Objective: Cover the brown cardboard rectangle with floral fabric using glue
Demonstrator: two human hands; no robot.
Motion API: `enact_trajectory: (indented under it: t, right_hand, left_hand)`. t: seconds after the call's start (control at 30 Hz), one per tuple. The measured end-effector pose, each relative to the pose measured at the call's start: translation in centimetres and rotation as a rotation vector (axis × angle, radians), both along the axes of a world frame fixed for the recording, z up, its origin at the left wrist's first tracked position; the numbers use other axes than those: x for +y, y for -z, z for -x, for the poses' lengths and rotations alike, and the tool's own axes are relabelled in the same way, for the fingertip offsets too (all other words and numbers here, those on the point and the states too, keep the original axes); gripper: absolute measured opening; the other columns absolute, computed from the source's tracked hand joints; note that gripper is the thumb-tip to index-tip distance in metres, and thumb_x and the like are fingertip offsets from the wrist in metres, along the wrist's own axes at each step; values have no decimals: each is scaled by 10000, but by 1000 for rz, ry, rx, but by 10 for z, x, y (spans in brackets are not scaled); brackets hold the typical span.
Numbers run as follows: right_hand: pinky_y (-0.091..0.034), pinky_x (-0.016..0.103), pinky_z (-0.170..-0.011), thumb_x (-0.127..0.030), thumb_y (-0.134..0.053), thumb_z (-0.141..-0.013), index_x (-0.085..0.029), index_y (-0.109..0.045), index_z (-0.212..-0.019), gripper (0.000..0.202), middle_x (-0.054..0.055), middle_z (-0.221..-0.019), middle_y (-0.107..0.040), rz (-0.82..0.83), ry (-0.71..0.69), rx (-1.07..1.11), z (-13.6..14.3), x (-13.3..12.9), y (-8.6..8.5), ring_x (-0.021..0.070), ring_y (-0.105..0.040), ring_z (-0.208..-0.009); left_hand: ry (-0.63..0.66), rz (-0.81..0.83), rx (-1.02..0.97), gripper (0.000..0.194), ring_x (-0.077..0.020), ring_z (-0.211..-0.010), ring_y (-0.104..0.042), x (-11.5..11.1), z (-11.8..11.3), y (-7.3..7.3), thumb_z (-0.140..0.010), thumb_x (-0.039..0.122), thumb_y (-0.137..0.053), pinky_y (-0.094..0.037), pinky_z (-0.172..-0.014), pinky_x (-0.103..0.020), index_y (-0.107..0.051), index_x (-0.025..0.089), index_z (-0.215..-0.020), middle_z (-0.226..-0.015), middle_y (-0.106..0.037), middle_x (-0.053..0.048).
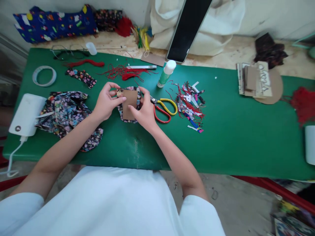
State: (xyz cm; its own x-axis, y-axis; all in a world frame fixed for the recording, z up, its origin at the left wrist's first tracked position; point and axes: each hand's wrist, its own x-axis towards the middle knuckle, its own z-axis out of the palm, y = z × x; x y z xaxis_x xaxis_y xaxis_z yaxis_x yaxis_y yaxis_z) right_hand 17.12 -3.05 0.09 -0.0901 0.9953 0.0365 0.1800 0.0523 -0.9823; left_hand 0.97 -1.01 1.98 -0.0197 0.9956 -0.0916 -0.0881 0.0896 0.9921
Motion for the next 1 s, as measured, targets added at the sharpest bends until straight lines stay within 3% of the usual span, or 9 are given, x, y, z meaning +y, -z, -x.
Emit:
enact_trajectory:
  t: [0.1, 0.2, 0.33, 0.43, 0.57, 0.73, 0.87, 1.0]
  right_hand:
    - [-565, 304, -732, -451, -771, -703, -206, -497, -1189, 610, 48, -984, -703, 163, -9, 259, 3, 1, -3, 191, -678, -845]
    - [-551, 288, -757, -494, -707, -762, -180, -625, -1000, 402, 35, -928, -709, 251, -100, 341, 2, 6, -4, 165, -666, -834]
    - [-519, 263, -664, -539, -707, -748, -156, -697, -936, 427, 31, -832, -697, 267, -161, 317, -3, 9, -2, 142, -626, -729]
    - [-486, 243, -646, -532, -721, -743, -159, -711, -945, 424, 20, -812, -682, 243, -174, 297, -8, 6, 0, 124, -596, -705]
    - [-437, 231, -609, -527, -719, -751, -153, -709, -907, 406, 8, -754, -643, 216, -238, 255, -13, 0, 1, 111, -544, -662]
    - [-310, 219, -542, -491, -679, -803, -143, -619, -736, 359, -33, -614, -488, 156, -385, 202, -20, -1, -2, 76, -397, -570]
    - [-224, 232, -535, -454, -647, -843, -160, -462, -600, 424, -60, -549, -325, 120, -545, 166, -21, -1, -8, 60, -278, -544]
    - [-206, 243, -523, -464, -585, -888, -162, -470, -625, 416, -57, -556, -323, 127, -610, 160, -20, -4, -9, 63, -268, -537]
  left_hand:
    - [19, 125, -35, 447, -58, -591, -587, -8, 0, -11, -555, 128, -755, -471, -577, -153, -480, 201, -899, -666, -595, 83]
    - [58, 269, -106, 482, -58, -530, -551, -13, 1, -15, -530, 174, -781, -387, -469, -143, -481, 203, -906, -656, -586, 79]
    - [148, 341, -150, 501, -78, -567, -573, -16, 3, -9, -545, 286, -808, -416, -491, -170, -498, 196, -928, -706, -595, 55]
    - [250, 305, -129, 414, -74, -578, -553, -16, 7, -2, -615, 385, -790, -462, -548, -198, -542, 178, -874, -706, -581, 44]
    - [437, 187, -35, 359, -74, -552, -482, -13, 12, 6, -747, 491, -718, -410, -536, -198, -582, 160, -722, -612, -507, 49]
    - [595, 23, 84, 400, -68, -544, -390, -13, 14, 10, -833, 464, -668, -283, -515, -210, -539, 151, -619, -557, -424, 56]
    - [724, -25, 115, 403, -72, -532, -370, -18, 15, 8, -871, 450, -626, -274, -518, -221, -516, 154, -621, -542, -414, 57]
    - [769, -39, 122, 389, -76, -522, -365, -23, 15, 4, -913, 441, -563, -272, -510, -222, -515, 158, -650, -535, -408, 59]
